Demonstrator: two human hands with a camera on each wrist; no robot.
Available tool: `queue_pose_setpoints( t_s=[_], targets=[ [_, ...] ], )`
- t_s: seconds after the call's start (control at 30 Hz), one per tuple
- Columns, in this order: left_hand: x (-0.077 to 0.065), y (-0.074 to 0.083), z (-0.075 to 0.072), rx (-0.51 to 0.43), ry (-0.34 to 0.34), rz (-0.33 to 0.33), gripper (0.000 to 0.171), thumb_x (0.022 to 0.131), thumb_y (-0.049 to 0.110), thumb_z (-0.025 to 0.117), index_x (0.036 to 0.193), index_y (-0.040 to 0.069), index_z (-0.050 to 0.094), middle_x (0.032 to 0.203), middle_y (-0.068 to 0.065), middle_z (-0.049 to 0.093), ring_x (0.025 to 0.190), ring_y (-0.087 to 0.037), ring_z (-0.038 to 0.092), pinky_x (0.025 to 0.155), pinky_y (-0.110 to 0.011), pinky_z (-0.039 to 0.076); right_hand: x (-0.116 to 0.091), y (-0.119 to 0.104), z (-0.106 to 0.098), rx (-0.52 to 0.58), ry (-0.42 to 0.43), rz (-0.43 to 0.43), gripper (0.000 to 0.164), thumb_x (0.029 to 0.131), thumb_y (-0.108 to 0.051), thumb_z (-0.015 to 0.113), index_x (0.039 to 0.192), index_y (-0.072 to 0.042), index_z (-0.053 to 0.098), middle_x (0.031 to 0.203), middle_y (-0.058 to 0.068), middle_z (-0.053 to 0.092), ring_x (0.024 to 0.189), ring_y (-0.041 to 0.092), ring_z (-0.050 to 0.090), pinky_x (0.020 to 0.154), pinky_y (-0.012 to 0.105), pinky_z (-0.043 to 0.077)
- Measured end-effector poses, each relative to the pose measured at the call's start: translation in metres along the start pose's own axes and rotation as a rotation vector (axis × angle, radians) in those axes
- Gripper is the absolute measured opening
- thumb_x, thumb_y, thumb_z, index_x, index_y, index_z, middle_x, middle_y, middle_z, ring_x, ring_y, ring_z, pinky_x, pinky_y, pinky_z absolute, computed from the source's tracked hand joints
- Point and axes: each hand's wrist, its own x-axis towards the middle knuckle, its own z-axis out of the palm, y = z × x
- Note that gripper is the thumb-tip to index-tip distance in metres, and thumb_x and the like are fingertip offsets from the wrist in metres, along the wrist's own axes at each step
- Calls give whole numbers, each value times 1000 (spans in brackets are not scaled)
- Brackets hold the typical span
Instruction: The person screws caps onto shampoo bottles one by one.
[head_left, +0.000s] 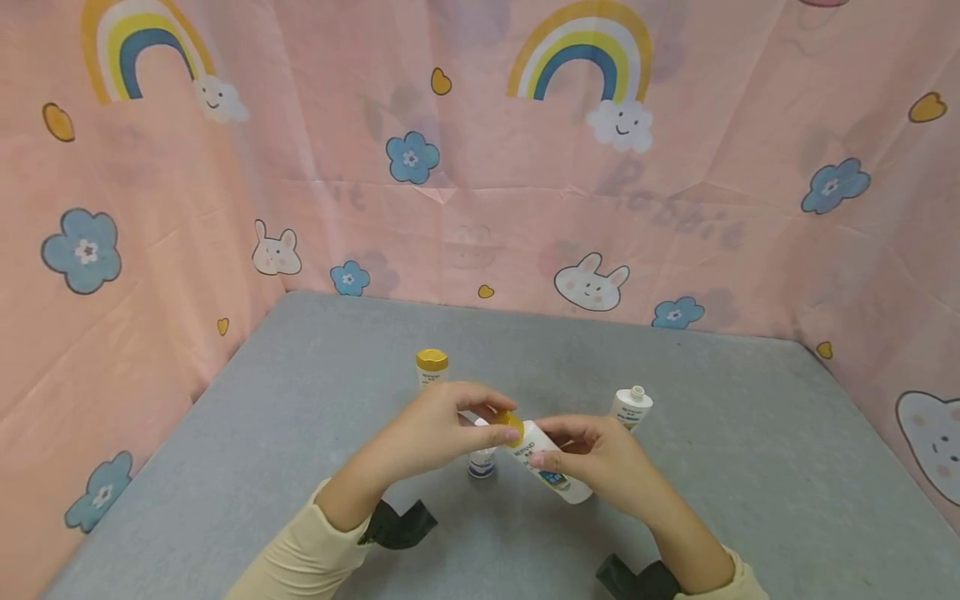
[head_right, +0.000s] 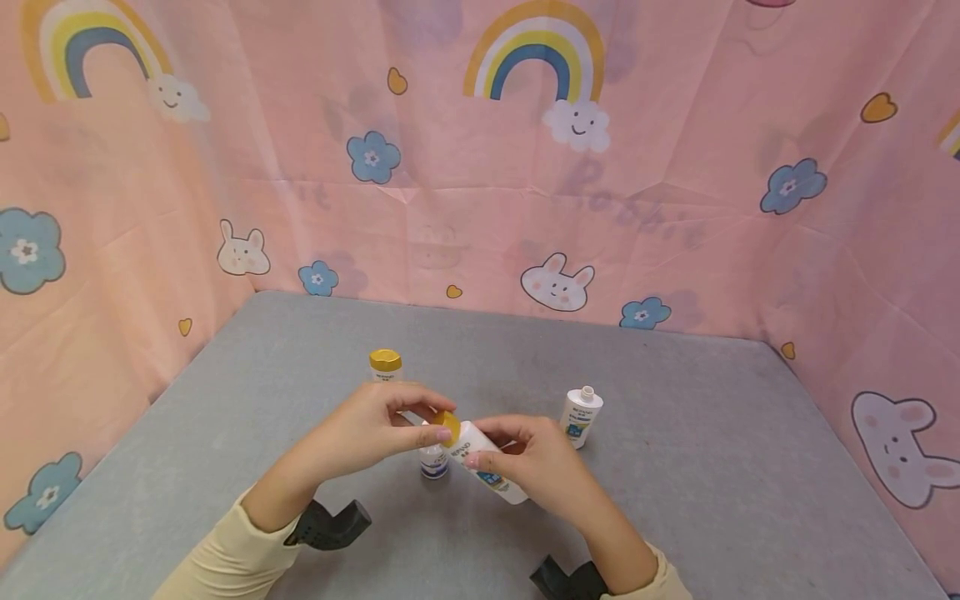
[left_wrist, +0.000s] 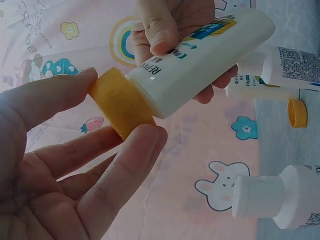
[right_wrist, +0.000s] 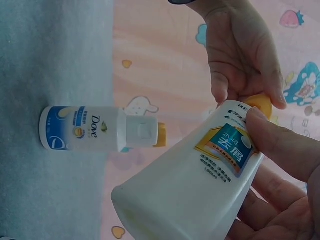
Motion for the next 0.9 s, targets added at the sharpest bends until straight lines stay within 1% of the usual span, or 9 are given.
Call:
queue_pose_setpoints(
  t_s=[0.1, 0.2, 0.27, 0.37, 0.57, 0.77, 0.9],
  targets=[
    [-1, 0, -1, -9, -9, 5, 35, 89, 29, 75, 120, 13, 71, 112, 2, 73, 102, -11, 66, 83, -23, 56, 0, 0, 0, -5, 1, 3, 40, 88, -22, 76, 119, 2, 69, 106, 19, 72, 83, 16, 72, 72, 28, 59],
    [-2, 1, -2, -28, -4, -27, 39, 90, 31, 74, 125, 14, 69, 116, 1, 72, 103, -11, 67, 82, -25, 56, 1, -1, 0, -16, 5, 15, 41, 88, -23, 76, 120, 1, 69, 107, 19, 72, 84, 19, 72, 73, 30, 59],
    [-2, 3, -3, -36, 6, -54, 41, 90, 33, 74, 127, 16, 67, 114, 2, 71, 101, -11, 67, 80, -26, 56, 1, -2, 0, -23, 6, 26, 41, 88, -24, 76, 120, 1, 69, 108, 19, 72, 85, 21, 71, 73, 31, 59],
    [-2, 4, -3, -46, 21, -71, 37, 90, 33, 73, 123, 15, 69, 107, 2, 72, 95, -10, 66, 76, -26, 56, 2, -3, 1, -25, 4, 34, 41, 88, -24, 77, 120, 0, 69, 108, 19, 72, 85, 21, 71, 73, 33, 58],
    [-2, 2, -2, -54, 9, -58, 25, 90, 26, 74, 111, 13, 73, 104, 1, 72, 91, -10, 66, 72, -24, 57, 1, -3, 2, -34, 6, 36, 41, 87, -25, 77, 119, 1, 70, 105, 18, 73, 83, 20, 71, 72, 31, 58],
    [-2, 2, -3, -43, -2, -43, 25, 91, 23, 73, 114, 13, 73, 106, 1, 73, 94, -10, 65, 73, -24, 57, 2, -2, 1, -42, 10, 43, 41, 87, -25, 78, 119, 0, 70, 103, 17, 73, 83, 22, 70, 71, 31, 58],
    [-3, 2, -4, -10, -4, -18, 28, 91, 21, 73, 117, 13, 72, 109, 1, 73, 96, -10, 66, 78, -25, 56, 2, -1, 1, -35, 9, 41, 42, 87, -24, 78, 119, 1, 70, 104, 18, 73, 83, 23, 70, 71, 31, 58]
  ],
)
